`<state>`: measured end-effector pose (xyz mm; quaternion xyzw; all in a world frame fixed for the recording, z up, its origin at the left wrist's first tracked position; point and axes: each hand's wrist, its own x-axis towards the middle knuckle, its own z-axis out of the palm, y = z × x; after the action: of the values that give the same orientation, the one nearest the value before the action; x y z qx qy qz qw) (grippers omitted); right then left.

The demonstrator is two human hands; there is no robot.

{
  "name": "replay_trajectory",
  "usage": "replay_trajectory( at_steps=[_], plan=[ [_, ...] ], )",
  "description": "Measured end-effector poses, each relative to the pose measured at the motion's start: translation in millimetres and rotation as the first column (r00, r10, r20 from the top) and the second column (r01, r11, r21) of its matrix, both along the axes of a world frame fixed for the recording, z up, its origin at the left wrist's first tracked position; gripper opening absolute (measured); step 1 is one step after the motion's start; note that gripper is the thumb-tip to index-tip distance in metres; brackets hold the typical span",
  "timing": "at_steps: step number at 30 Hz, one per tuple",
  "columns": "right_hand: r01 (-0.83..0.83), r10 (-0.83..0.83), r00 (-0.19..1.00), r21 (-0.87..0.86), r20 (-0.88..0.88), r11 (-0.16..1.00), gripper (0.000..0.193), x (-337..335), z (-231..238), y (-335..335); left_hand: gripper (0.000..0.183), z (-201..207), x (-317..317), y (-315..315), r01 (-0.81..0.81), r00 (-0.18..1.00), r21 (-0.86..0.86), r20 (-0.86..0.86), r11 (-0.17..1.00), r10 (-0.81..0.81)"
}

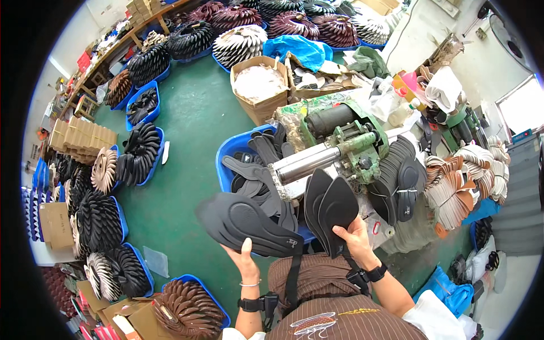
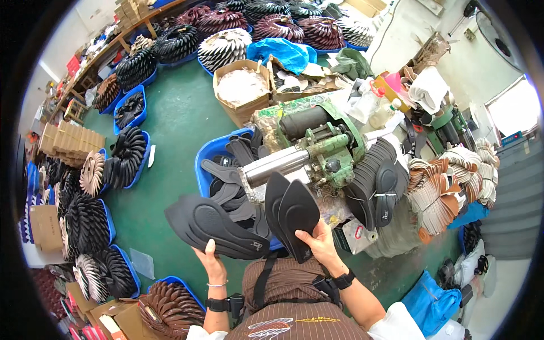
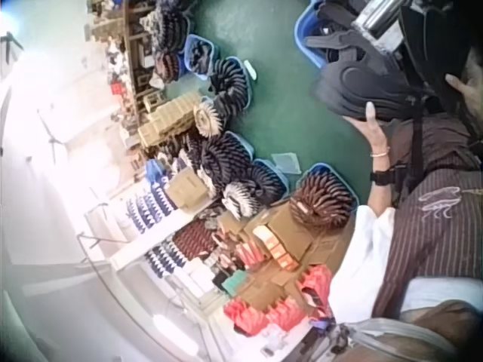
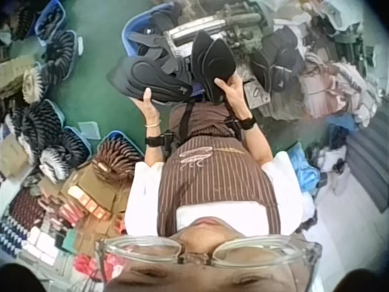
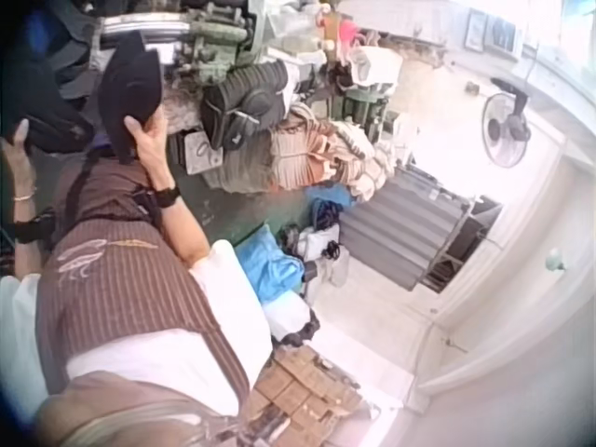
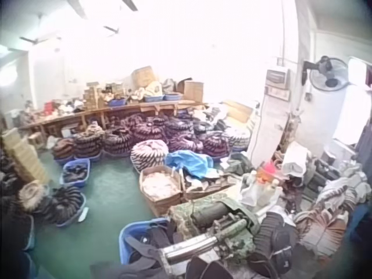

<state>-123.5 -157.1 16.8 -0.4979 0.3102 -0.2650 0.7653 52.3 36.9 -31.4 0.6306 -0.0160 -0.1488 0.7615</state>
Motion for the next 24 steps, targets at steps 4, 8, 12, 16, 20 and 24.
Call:
replay_trajectory(
  at_steps=[4, 8, 12, 16, 20, 24],
  plan=[
    [-0.013, 0.016, 0.999, 0.053, -0.052, 0.999, 0.051, -16.8, -56.6, 5.3, 0.079, 3.9, 5.8, 14.8, -0.037, 0.999, -0.033, -0.015, 0.999, 0.036],
    [0.012, -0.018, 0.992, -0.048, -0.127, 0.999, 0.056, 12.0, -84.8, -12.4, 0.080, -0.7, -1.3, 21.1, -0.076, 0.996, -0.064, -0.056, 0.995, 0.073],
    [0.008, -0.006, 0.999, -0.045, 0.042, 0.999, 0.038, 45.9, -55.3, -43.8, 0.082, 0.9, -11.0, 19.5, -0.030, 0.997, -0.044, -0.074, 0.999, 0.027],
    [0.025, -0.048, 0.984, -0.132, -0.173, 0.991, 0.048, 9.7, -46.3, -10.4, 0.084, 0.6, -12.4, 22.0, -0.010, 1.000, -0.007, 0.003, 1.000, 0.010],
    [-0.023, -0.016, 0.988, -0.250, -0.152, 0.968, 0.062, 5.3, -89.9, -12.8, 0.085, -1.5, -12.5, 15.2, 0.017, 1.000, -0.013, -0.025, 1.000, -0.018],
    [-0.011, 0.011, 1.000, -0.024, -0.021, 1.000, 0.035, 50.1, -52.5, -41.4, 0.087, 1.4, -16.5, 18.7, 0.067, 0.998, 0.021, -0.006, 0.998, -0.067]
  ],
)
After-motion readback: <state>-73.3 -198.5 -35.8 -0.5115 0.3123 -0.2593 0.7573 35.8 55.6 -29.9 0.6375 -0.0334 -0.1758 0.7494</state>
